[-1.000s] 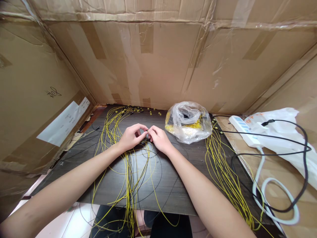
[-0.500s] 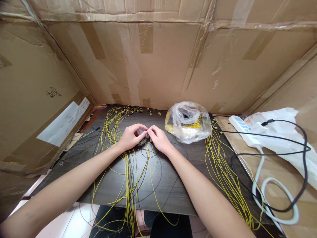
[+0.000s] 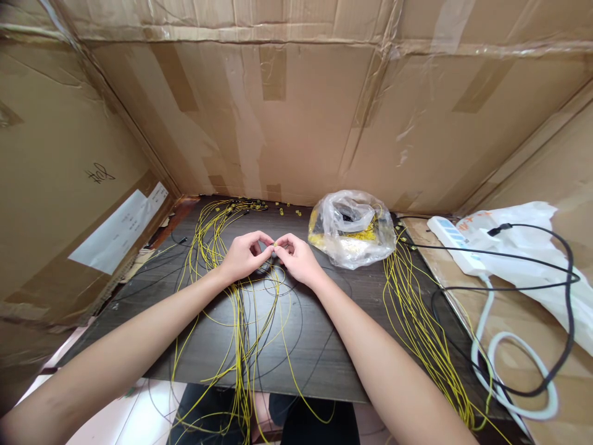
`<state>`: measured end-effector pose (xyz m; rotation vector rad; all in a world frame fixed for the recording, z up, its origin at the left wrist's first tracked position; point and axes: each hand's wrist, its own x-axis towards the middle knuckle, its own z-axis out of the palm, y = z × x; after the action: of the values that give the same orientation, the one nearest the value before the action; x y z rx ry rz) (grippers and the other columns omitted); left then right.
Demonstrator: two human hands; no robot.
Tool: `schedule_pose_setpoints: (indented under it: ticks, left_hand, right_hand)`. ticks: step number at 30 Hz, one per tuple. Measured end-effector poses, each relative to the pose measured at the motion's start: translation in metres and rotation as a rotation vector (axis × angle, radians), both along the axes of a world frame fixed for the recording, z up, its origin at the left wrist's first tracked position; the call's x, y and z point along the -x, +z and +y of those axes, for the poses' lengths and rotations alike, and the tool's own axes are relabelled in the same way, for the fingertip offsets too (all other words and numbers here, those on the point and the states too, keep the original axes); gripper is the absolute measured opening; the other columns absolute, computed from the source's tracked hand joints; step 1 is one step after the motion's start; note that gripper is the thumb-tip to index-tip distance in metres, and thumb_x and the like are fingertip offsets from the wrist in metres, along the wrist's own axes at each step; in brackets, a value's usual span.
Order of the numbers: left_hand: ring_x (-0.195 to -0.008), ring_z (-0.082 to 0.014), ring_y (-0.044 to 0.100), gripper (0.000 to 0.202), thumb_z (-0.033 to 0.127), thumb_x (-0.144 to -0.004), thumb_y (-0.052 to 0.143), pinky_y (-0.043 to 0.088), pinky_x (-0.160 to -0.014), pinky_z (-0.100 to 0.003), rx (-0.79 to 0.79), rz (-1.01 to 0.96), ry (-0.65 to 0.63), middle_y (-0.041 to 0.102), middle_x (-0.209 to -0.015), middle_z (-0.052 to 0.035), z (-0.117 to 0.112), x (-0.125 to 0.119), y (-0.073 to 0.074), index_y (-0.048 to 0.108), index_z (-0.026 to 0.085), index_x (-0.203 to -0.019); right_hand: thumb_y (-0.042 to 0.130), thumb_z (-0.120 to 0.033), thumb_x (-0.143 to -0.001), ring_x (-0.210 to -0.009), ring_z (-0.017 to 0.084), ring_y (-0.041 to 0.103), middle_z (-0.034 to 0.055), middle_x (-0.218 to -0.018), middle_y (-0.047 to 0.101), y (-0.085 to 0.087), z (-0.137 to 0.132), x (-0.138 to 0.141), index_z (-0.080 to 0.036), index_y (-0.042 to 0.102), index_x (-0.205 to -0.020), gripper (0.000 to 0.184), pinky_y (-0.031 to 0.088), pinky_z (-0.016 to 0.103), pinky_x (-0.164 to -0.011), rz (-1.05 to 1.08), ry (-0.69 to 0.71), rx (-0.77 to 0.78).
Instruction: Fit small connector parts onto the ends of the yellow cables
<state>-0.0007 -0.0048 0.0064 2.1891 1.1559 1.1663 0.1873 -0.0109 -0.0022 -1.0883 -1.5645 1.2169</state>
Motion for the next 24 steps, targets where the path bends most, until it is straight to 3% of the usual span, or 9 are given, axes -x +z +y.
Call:
schedule_pose_setpoints:
  ticks: [8, 15, 24]
  left_hand:
    - [-0.055, -0.0085, 0.056, 0.010, 0.026, -0.094, 0.066, 0.048, -0.059, -0.023, -0.067, -0.004, -0.057, 0.074, -0.089, -0.0019, 0.0011, 0.0001, -0.0028, 0.071, 0.018, -0.097]
    - [-0.054, -0.0090, 0.056, 0.011, 0.028, -0.094, 0.067, 0.047, -0.058, -0.023, -0.054, -0.009, -0.039, 0.074, -0.086, -0.0011, 0.0011, 0.0005, -0.0028, 0.072, 0.018, -0.096]
    - [-0.053, -0.0096, 0.056, 0.015, 0.031, -0.094, 0.066, 0.046, -0.057, -0.024, -0.008, -0.002, -0.010, 0.074, -0.082, -0.0009, 0.0010, -0.0002, -0.0017, 0.072, 0.018, -0.094]
  right_hand:
    - [0.055, -0.054, -0.090, -0.060, 0.013, 0.055, -0.0003, -0.073, 0.062, 0.0002, 0.0017, 0.0010, -0.021, 0.056, -0.078, 0.035, 0.045, 0.028, -0.059, -0.016, 0.005, 0.011]
    - [0.060, -0.059, -0.089, -0.061, 0.014, 0.055, -0.0005, -0.075, 0.062, -0.0024, 0.0009, -0.0001, -0.022, 0.056, -0.085, 0.038, 0.046, 0.029, -0.061, -0.029, 0.006, -0.030]
    - [0.065, -0.053, -0.087, -0.061, 0.014, 0.056, -0.0021, -0.074, 0.060, -0.0014, -0.0009, 0.0000, -0.022, 0.058, -0.093, 0.033, 0.045, 0.029, -0.060, -0.021, -0.005, -0.044]
